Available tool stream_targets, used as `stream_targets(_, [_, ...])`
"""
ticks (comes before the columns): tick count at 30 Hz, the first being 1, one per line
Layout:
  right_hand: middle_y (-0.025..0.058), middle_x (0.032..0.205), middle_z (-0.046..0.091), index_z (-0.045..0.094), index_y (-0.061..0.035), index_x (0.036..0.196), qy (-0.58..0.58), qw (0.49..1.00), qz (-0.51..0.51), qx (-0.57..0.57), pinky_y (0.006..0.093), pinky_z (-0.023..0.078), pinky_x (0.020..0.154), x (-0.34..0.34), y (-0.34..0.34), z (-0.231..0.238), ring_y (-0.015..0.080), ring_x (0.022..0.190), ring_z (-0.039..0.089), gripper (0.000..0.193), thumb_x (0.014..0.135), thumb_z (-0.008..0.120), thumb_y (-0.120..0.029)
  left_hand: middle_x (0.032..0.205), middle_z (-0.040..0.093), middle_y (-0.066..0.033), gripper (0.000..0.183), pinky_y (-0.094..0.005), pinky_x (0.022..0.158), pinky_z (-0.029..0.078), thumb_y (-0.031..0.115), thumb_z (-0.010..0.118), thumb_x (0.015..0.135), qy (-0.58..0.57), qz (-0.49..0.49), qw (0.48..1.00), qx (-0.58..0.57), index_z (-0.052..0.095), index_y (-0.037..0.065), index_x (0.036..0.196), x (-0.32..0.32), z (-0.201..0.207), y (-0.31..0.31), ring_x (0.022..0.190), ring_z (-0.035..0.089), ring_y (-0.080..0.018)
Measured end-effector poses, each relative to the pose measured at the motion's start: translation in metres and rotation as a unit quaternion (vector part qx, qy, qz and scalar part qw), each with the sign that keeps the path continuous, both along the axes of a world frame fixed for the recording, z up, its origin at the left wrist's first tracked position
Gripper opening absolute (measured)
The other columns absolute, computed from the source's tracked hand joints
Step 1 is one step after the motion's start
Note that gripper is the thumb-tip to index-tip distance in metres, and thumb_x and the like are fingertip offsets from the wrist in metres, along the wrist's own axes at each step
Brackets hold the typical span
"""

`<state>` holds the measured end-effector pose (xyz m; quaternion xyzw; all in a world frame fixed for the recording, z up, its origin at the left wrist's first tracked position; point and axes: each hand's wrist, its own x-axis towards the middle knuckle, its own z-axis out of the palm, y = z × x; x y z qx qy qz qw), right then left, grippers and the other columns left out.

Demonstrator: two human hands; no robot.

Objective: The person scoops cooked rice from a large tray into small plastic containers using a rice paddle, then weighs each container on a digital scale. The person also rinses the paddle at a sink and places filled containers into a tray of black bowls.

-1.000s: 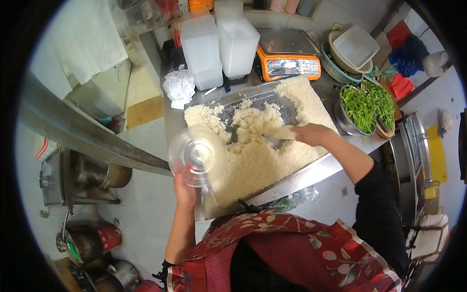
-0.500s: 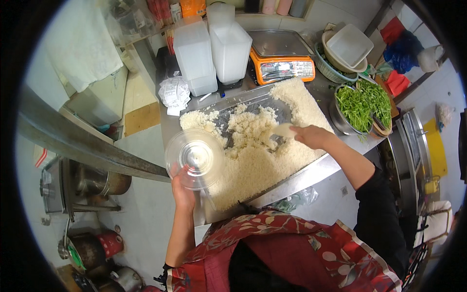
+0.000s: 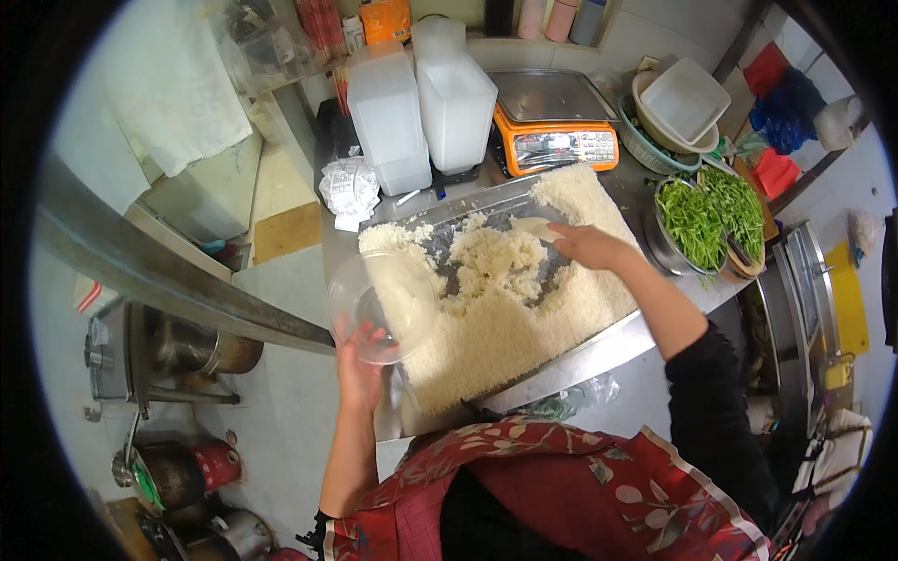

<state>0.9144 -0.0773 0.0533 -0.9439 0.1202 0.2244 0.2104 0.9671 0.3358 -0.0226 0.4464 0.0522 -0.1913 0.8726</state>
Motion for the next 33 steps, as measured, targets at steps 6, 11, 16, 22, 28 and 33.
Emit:
stream_targets(6, [0.0188, 0.096, 0.060, 0.038, -0.0090, 0.130, -0.021, 1.000, -0.001, 0.017, 0.0400, 0.047, 0.059, 0.016, 0.007, -0.114, 0.0293, 0.066, 0.058, 0.043, 0.090, 0.041, -0.026, 0.120, 0.045, -0.0139, 0.071, -0.0455, 0.079, 0.048, 0.027, 0.052, 0.082, 0.011, 0.016, 0.999, 0.039, 0.016, 0.010, 0.141, -0.006, -0.009, -0.002, 0.096, 0.052, -0.0225])
stream_targets(11, [0.0119, 0.072, 0.052, 0.043, -0.0094, 0.115, 0.007, 0.942, -0.244, 0.229, 0.0337, 0.035, 0.033, 0.031, -0.073, -0.032, 0.0188, 0.039, 0.042, 0.033, 0.093, 0.036, -0.033, 0.122, 0.044, -0.0145, 0.073, -0.0414, 0.094, 0.039, 0.041, 0.052, 0.082, -0.033, 0.056, 0.995, 0.080, 0.020, 0.009, 0.140, 0.007, -0.037, 0.000, 0.105, 0.049, -0.0248])
stream_targets(16, [0.0102, 0.064, 0.045, 0.044, -0.0112, 0.118, 0.016, 0.916, -0.309, 0.254, 0.0323, 0.032, 0.033, 0.054, -0.110, -0.065, 0.0179, 0.039, 0.040, 0.038, 0.092, 0.040, -0.038, 0.119, 0.047, -0.0123, 0.075, -0.0389, 0.100, 0.031, 0.040, 0.052, 0.082, -0.027, 0.081, 0.995, 0.060, 0.018, 0.006, 0.140, 0.004, -0.039, -0.024, 0.112, 0.044, -0.0241])
stream_targets(22, [0.0121, 0.072, 0.052, 0.031, -0.0115, 0.135, 0.038, 0.936, -0.275, 0.218, 0.0343, 0.036, 0.034, 0.064, -0.064, -0.086, 0.0202, 0.039, 0.043, 0.046, 0.093, 0.038, -0.029, 0.117, 0.048, -0.0109, 0.070, -0.0367, 0.100, 0.031, 0.033, 0.051, 0.085, -0.022, 0.064, 0.998, -0.007, 0.017, 0.004, 0.139, 0.006, -0.047, -0.021, 0.111, 0.044, -0.0218])
stream_targets(28, [0.0164, 0.099, 0.058, 0.025, -0.0075, 0.138, 0.022, 0.981, -0.101, 0.166, 0.0351, 0.045, 0.040, 0.035, -0.071, -0.058, 0.0227, 0.048, 0.053, 0.048, 0.093, 0.037, -0.021, 0.112, 0.051, -0.0111, 0.071, -0.0380, 0.098, 0.033, 0.037, 0.054, 0.082, 0.003, 0.070, 0.998, 0.009, 0.022, 0.005, 0.137, 0.012, -0.046, -0.018, 0.107, 0.046, -0.0227])
stream_targets(33, [0.0123, 0.072, 0.049, 0.037, -0.0150, 0.129, 0.061, 0.917, -0.322, 0.227, 0.0325, 0.033, 0.037, 0.062, -0.139, -0.035, 0.0168, 0.042, 0.037, 0.046, 0.092, 0.038, -0.043, 0.110, 0.052, -0.0107, 0.068, -0.0374, 0.097, 0.034, 0.028, 0.052, 0.083, 0.006, 0.079, 0.996, -0.030, 0.020, 0.002, 0.137, 0.010, -0.046, -0.023, 0.103, 0.047, -0.0214])
